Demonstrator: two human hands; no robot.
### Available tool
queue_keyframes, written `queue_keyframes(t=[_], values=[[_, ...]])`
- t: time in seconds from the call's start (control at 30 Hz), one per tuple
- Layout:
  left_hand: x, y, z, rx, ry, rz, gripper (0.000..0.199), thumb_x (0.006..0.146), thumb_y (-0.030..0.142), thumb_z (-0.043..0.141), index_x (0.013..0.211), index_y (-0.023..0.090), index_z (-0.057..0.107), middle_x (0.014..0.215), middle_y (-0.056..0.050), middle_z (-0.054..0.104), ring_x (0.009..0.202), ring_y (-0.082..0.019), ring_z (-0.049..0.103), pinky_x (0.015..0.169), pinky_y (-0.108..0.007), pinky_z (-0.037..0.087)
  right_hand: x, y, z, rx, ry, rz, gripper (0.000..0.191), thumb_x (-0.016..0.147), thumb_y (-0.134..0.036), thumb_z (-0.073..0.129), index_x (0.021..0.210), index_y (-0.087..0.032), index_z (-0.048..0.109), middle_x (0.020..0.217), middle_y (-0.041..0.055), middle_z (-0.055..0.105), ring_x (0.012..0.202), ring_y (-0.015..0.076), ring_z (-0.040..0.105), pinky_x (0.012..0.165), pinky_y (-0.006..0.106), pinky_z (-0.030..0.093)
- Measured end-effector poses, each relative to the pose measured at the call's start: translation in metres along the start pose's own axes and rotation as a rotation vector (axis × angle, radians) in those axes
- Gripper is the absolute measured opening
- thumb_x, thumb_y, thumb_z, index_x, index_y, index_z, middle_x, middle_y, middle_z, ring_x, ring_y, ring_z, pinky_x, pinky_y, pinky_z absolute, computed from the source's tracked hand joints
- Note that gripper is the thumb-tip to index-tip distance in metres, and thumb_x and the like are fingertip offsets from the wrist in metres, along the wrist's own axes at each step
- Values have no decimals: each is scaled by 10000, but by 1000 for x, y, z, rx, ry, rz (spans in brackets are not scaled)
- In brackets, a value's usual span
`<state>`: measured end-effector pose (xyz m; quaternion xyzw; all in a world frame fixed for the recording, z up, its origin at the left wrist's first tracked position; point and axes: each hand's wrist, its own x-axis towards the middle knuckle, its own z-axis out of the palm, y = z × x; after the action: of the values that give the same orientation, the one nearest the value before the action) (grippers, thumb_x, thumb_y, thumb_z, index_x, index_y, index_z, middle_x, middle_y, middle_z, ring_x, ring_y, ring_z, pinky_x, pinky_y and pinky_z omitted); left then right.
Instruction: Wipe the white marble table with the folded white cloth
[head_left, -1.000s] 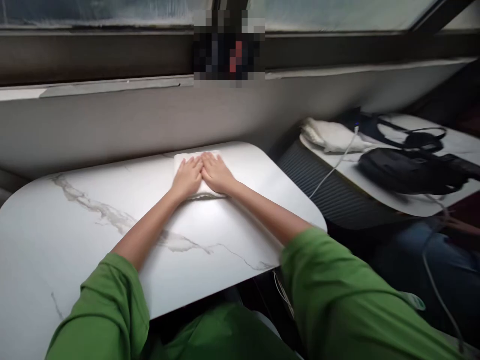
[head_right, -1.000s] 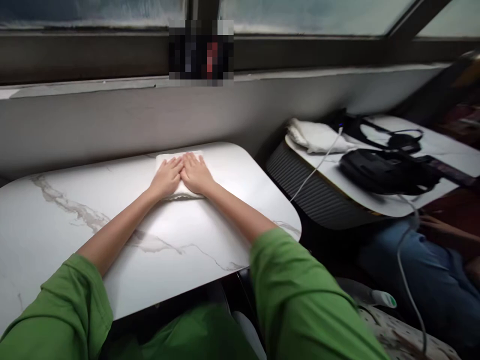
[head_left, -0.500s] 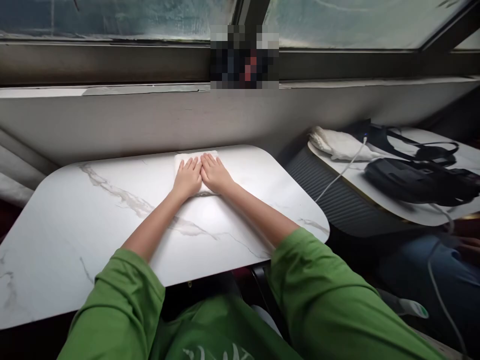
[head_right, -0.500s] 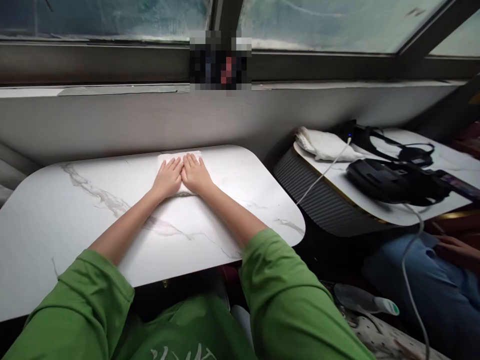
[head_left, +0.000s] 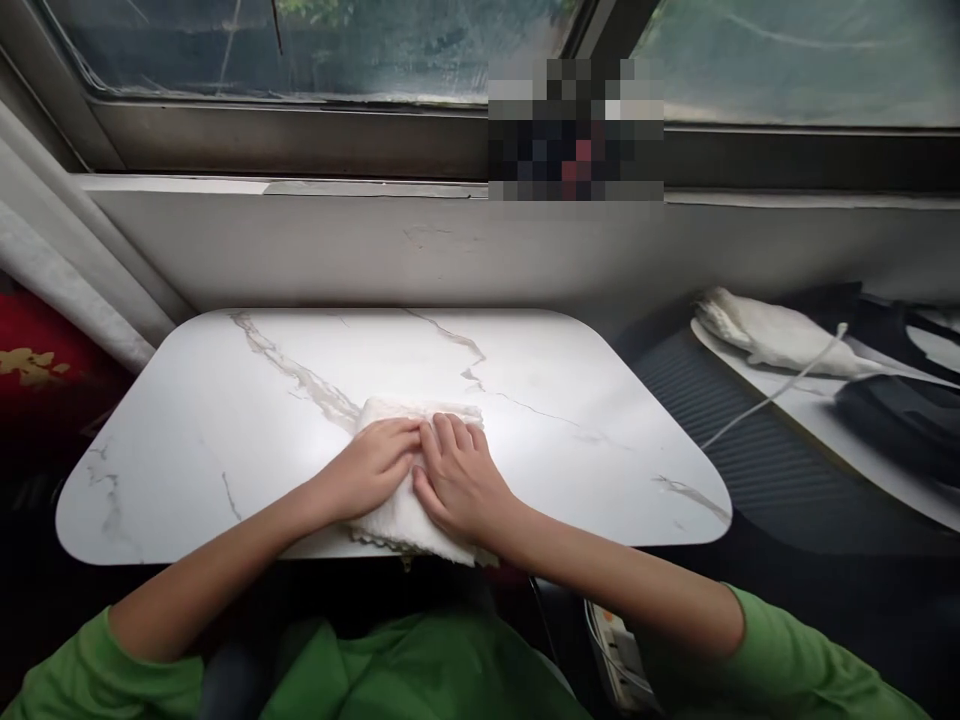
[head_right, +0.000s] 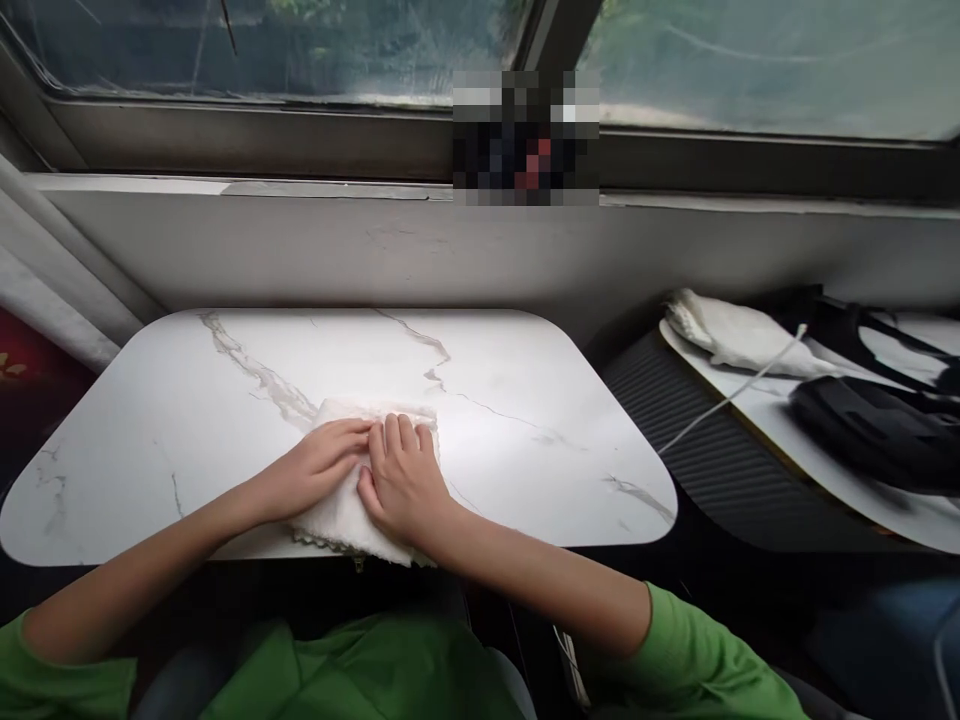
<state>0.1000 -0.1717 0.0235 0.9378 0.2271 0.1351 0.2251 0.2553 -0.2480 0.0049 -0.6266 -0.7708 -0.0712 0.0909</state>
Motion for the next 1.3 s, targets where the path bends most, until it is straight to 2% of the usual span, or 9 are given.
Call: queue_keyframes(t=[0.17,0.27,0.4,0.63,0.77,0.93,1.13,1.23,1.3], values=[[38,-54,-3,158,172,-188,412,945,190,327,1313,83,478,1413,-160,485,1370,-255,380,1156,-436,298,70,13,26,167,61,1,522,895,-311,383,1328,-30,463,1366,224,476,1268,325,366,1042,467,249],[68,-102,-14,215,178,-179,417,932,170,335,1317,74,462,1426,-162,473,1406,-257,319,1180,-437,237,123,22,42,203,79,42,491,894,-309,387,1307,-59,474,1357,206,489,1244,304,389,1042,450,237],[99,-153,-41,225,210,-140,369,906,153,359,1227,90,529,1327,-155,559,1324,-246,432,1139,-396,313,183,28,54,190,102,116,466,901,-303,397,1284,-54,490,1304,209,524,1202,309,424,1019,449,259],[119,-180,-56,262,333,-212,294,844,98,376,1030,157,596,1135,-114,651,1099,-234,572,993,-374,451,229,41,61,162,110,93,405,920,-311,407,1241,-96,527,1291,169,552,1175,287,466,1017,418,291],[116,-177,-56,198,295,-280,272,871,183,434,1098,181,583,1272,-82,615,1219,-226,517,1097,-399,360,224,42,60,174,90,80,450,955,-311,360,1324,-85,483,1405,174,483,1281,269,415,1080,410,254],[87,-149,-48,269,145,-299,447,995,262,230,1316,70,475,1486,-150,407,1417,-189,302,1188,-402,161,193,24,57,194,-10,49,533,956,-233,310,1451,-40,356,1532,189,320,1430,262,249,1155,426,171],[-14,-86,-34,302,4,-145,574,994,388,273,1447,37,307,1546,-171,281,1463,-221,169,1207,-439,79,95,-34,41,273,-108,-24,647,960,-339,294,1480,41,234,1559,265,164,1460,337,95,1157,530,154],[-68,-54,-30,271,-5,-58,554,987,406,312,1432,76,325,1546,-166,284,1467,-233,150,1208,-463,85,46,-54,26,342,-178,-158,728,965,-468,288,1508,2,168,1571,258,118,1466,333,44,1142,537,206],[-90,-43,-29,265,8,-65,519,987,370,325,1426,92,322,1544,-167,289,1468,-228,142,1207,-468,104,33,-64,20,352,-187,-233,736,961,-501,287,1523,-46,152,1574,237,142,1468,325,59,1128,538,238]])
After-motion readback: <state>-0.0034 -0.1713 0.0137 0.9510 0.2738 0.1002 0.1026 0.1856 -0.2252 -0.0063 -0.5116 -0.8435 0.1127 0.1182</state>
